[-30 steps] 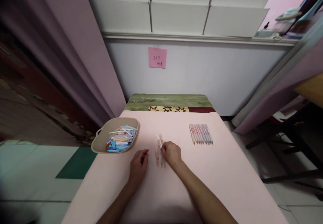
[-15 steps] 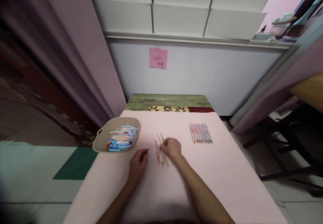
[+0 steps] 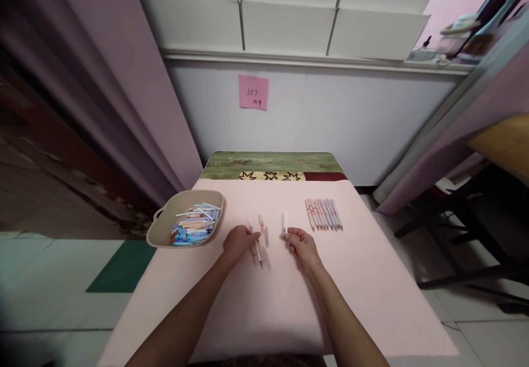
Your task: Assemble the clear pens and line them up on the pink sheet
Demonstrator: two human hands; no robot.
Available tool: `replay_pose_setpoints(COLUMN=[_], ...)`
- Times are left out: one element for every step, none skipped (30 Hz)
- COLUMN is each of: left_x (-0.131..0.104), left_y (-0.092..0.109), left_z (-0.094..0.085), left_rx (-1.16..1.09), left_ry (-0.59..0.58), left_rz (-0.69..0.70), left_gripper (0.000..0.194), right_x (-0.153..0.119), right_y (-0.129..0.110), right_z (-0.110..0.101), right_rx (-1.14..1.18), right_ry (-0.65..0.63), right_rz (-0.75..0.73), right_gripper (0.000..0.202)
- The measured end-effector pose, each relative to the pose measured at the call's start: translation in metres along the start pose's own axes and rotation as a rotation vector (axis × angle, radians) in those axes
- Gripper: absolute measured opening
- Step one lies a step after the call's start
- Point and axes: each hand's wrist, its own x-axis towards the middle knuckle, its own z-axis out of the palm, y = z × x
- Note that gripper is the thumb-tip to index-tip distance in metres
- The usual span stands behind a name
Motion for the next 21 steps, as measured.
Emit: replay_pose_setpoints(left_x=[0.001, 0.001, 0.0, -0.003, -0.005, -0.009, -0.012, -0.016, -0.019, -0.022, -0.024, -0.025, -0.027, -0.028, -0.028, -0.029, -0.03, -0.031, -0.031, -0.032, -0.032], left_y=[0.0, -0.002, -0.004, -0.007, -0.01, -0.014, -0.018, -0.022, -0.026, -0.03, -0.034, -0.038, -0.041, -0.044, -0.047, -0.05, -0.052, -0.055, -0.057, -0.058, -0.06], left_z=[0.001, 0.0, -0.001, -0.002, -0.005, -0.007, -0.01, -0.012, -0.015, -0.016, -0.018, -0.019, -0.019, -0.02, -0.02, -0.02, -0.019, -0.019, -0.019, -0.019, -0.019], left_rx=[-0.042, -0.099, -0.17, -0.254, -0.348, -0.449, -0.553, -0.656, -0.755, -0.849, -0.935, -1.015, -1.087, -1.153, -1.212, -1.266, -1.313, -1.354, -1.389, -1.419, -1.444], left_ry=[-0.009, -0.019, -0.029, -0.039, -0.048, -0.057, -0.068, -0.079, -0.091, -0.102, -0.113, -0.123, -0.134, -0.146, -0.159, -0.173, -0.189, -0.204, -0.219, -0.233, -0.245], left_rz=[-0.016, -0.027, -0.034, -0.039, -0.042, -0.042, -0.043, -0.045, -0.046, -0.049, -0.053, -0.057, -0.062, -0.066, -0.069, -0.07, -0.07, -0.068, -0.063, -0.057, -0.05], left_gripper=[0.025, 0.025, 0.024, 0.025, 0.026, 0.027, 0.03, 0.032, 0.032, 0.032, 0.03, 0.028, 0.025, 0.022, 0.02, 0.017, 0.016, 0.015, 0.015, 0.015, 0.015], right_x=[-0.002, -0.004, -0.007, -0.01, -0.014, -0.019, -0.024, -0.029, -0.034, -0.039, -0.043, -0.047, -0.05, -0.052, -0.054, -0.055, -0.056, -0.057, -0.058, -0.058, -0.059], right_y=[0.001, 0.001, 0.002, 0.002, 0.003, 0.005, 0.006, 0.007, 0.007, 0.007, 0.006, 0.005, 0.003, 0.001, -0.001, -0.003, -0.004, -0.005, -0.004, -0.003, -0.002], right_z=[0.0, 0.0, 0.0, 0.001, 0.003, 0.005, 0.009, 0.014, 0.019, 0.025, 0.03, 0.035, 0.039, 0.043, 0.045, 0.047, 0.049, 0.05, 0.051, 0.051, 0.052], right_rx=[0.034, 0.061, 0.076, 0.073, 0.05, 0.016, -0.029, -0.083, -0.144, -0.205, -0.259, -0.302, -0.334, -0.358, -0.384, -0.416, -0.455, -0.498, -0.541, -0.58, -0.614], right_ry=[-0.016, -0.03, -0.043, -0.056, -0.072, -0.091, -0.118, -0.147, -0.173, -0.192, -0.199, -0.194, -0.181, -0.161, -0.141, -0.123, -0.111, -0.104, -0.099, -0.093, -0.089], right_rz=[0.022, 0.04, 0.053, 0.057, 0.052, 0.035, 0.009, -0.03, -0.078, -0.122, -0.16, -0.19, -0.214, -0.235, -0.259, -0.287, -0.314, -0.342, -0.367, -0.39, -0.408], right_gripper=[0.04, 0.038, 0.037, 0.034, 0.031, 0.028, 0.024, 0.02, 0.017, 0.015, 0.014, 0.014, 0.015, 0.016, 0.016, 0.017, 0.017, 0.017, 0.017, 0.016, 0.016])
